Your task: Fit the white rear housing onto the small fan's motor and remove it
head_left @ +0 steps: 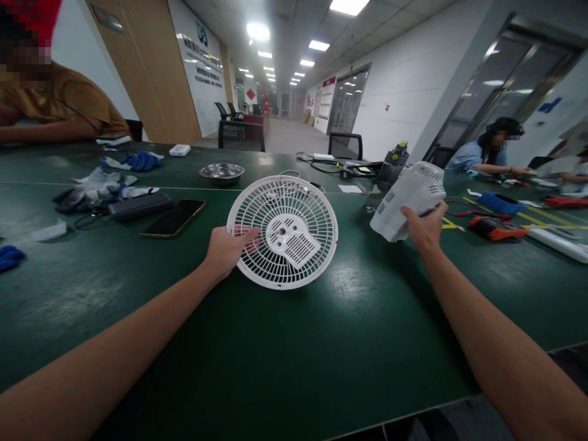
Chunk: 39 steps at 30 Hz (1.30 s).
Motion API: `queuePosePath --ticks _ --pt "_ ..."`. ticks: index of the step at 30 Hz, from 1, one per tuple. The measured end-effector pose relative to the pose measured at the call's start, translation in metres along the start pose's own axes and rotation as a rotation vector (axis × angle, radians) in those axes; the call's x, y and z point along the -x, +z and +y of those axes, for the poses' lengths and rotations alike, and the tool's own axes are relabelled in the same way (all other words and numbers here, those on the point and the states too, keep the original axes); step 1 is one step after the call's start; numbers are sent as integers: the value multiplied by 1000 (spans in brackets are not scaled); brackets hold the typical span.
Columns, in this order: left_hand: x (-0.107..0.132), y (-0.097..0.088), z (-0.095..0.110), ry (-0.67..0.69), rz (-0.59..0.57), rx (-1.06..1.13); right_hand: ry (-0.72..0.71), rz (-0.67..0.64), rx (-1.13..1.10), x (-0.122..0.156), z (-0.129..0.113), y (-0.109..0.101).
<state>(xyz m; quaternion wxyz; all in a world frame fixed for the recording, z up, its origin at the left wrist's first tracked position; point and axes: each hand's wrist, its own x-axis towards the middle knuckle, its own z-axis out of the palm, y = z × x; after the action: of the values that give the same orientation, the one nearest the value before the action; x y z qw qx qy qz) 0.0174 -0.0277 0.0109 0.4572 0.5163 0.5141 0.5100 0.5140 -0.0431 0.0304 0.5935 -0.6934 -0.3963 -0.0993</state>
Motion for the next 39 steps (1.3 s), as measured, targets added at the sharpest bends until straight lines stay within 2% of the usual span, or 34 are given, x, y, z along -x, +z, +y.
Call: queuePosePath --ticks 5,18,25,28,31,34,39 --pt "1 -1 1 5 -9 2 -96 100 -87 -5 -4 1" --pt "-4 -3 -7 13 -33 17 -106 -40 -239 -4 -15 -2" --pt "-2 -1 -5 31 -26 14 -246 -16 -126 4 -26 -7" --pt "-2 -1 -4 22 -22 7 -365 41 -39 8 -37 -12" --pt "-3 -1 -5 23 -22 15 -460 88 -64 19 -53 -11" --pt "-4 -1 -6 22 -27 15 -437 -36 -69 42 -72 1" --pt "-6 -1 -7 29 -33 22 -355 -419 -30 90 -86 30"
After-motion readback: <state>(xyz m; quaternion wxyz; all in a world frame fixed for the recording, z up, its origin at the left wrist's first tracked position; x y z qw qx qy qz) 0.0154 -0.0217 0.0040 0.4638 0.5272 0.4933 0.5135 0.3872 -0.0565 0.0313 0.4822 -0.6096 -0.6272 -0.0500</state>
